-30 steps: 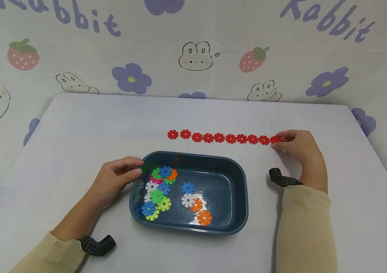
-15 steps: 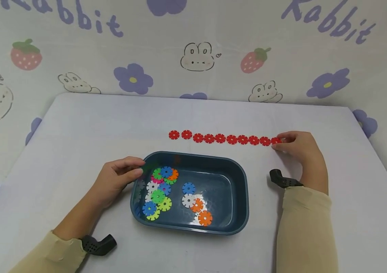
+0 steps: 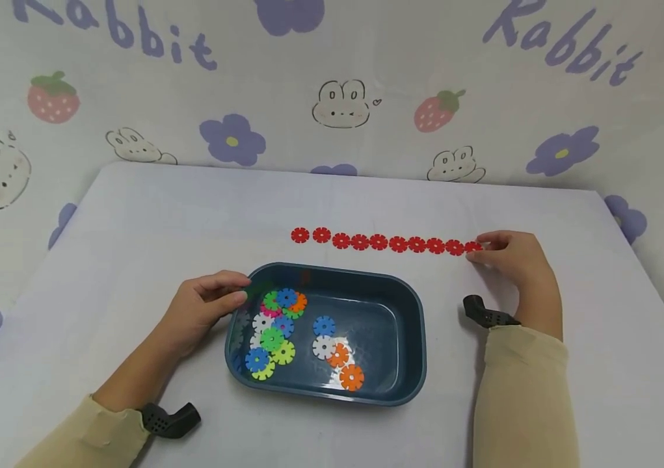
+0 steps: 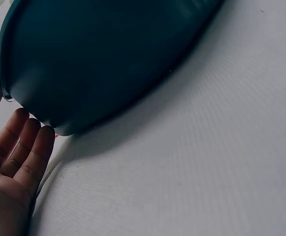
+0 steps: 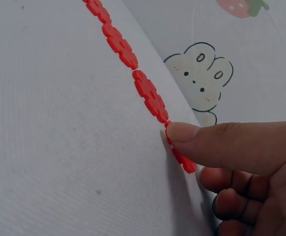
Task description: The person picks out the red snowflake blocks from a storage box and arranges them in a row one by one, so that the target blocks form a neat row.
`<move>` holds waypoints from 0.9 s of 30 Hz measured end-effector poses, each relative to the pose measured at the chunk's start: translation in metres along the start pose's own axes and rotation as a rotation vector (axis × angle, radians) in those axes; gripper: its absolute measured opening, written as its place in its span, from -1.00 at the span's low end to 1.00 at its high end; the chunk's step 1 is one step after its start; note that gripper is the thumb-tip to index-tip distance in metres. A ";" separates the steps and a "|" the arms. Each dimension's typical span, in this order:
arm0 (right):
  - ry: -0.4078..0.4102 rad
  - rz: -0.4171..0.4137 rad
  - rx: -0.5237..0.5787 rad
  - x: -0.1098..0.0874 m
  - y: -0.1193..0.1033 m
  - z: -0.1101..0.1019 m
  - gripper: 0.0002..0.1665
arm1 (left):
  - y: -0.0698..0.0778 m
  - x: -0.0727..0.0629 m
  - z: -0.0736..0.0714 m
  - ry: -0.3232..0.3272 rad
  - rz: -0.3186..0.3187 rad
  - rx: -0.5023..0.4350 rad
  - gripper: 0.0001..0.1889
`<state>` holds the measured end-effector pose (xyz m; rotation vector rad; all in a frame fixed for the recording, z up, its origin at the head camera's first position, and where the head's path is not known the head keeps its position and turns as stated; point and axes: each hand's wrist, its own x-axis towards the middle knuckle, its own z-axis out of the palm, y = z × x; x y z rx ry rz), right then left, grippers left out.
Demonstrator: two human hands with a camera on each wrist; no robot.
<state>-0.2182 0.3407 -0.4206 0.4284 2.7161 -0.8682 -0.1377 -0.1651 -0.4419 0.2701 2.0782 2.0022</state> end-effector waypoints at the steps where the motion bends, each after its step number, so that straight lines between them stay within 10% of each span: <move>1: 0.001 -0.004 0.003 0.000 0.001 0.000 -0.13 | 0.000 0.000 0.000 0.000 -0.002 0.004 -0.68; 21: 0.016 -0.007 0.041 -0.003 -0.001 0.010 -0.22 | -0.005 0.001 -0.003 0.010 0.068 0.037 -0.70; 27: 0.112 -0.078 0.039 -0.019 -0.023 0.011 -0.21 | 0.007 0.010 -0.014 0.063 0.030 0.171 -0.67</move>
